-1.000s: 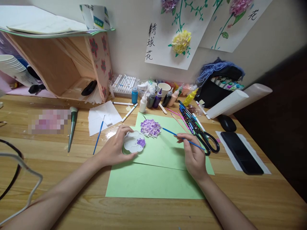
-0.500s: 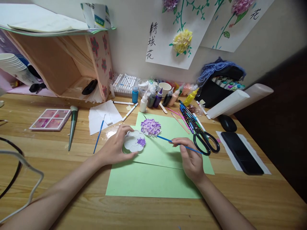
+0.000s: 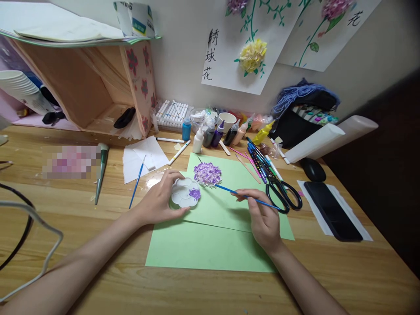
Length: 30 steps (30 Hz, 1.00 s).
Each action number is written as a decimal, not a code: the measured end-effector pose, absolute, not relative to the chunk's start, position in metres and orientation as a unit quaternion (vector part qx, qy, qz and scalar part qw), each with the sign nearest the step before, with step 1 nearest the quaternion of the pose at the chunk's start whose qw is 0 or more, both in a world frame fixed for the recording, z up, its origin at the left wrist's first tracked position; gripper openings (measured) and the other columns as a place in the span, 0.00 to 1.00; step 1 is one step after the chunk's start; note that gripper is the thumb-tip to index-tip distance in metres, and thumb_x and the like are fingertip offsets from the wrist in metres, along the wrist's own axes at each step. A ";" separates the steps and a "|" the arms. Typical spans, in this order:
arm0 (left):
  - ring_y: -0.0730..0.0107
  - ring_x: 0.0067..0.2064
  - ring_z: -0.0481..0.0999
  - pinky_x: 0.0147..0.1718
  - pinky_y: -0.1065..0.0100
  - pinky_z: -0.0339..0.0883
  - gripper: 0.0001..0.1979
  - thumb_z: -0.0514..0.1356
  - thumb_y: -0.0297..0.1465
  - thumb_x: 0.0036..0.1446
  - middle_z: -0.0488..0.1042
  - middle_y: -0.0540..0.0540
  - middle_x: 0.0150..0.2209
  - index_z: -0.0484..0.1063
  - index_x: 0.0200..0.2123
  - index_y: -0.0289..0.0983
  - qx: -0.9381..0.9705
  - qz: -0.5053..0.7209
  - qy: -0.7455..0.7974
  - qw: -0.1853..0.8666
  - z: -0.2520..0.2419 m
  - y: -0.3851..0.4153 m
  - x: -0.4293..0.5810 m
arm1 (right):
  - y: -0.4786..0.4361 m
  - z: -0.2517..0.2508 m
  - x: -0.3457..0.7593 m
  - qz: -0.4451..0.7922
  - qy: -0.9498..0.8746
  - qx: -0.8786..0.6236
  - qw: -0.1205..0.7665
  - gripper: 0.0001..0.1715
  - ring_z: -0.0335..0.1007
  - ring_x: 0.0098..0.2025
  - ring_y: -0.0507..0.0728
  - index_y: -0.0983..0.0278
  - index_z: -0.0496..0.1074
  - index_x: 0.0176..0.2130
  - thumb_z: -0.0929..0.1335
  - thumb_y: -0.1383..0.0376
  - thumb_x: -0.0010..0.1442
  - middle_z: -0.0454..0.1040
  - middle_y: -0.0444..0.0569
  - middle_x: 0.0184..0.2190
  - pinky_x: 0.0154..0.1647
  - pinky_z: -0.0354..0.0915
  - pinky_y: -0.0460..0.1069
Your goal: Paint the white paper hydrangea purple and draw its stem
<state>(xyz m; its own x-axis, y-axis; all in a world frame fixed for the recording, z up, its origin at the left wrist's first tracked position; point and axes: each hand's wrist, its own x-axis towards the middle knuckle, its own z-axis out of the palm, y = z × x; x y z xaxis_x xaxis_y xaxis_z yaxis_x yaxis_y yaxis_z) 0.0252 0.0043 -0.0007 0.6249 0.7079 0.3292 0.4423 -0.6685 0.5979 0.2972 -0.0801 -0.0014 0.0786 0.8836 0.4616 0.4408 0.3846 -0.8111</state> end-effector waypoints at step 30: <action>0.53 0.51 0.66 0.46 0.53 0.68 0.32 0.66 0.38 0.51 0.61 0.40 0.50 0.51 0.53 0.41 0.878 0.274 0.321 0.226 0.002 0.003 0.026 | -0.080 0.000 0.289 0.146 -0.708 -0.499 0.477 0.14 0.73 0.42 0.57 0.59 0.70 0.45 0.60 0.70 0.66 0.76 0.50 0.39 0.41 0.71 0.55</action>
<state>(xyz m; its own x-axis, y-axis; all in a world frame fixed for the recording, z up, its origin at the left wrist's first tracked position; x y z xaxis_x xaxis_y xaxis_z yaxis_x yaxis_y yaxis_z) 0.0255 0.0033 0.0018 0.6431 0.6880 0.3362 0.4408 -0.6916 0.5722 0.2893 -0.0798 0.0000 -0.0462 0.8462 0.5309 0.5680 0.4594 -0.6828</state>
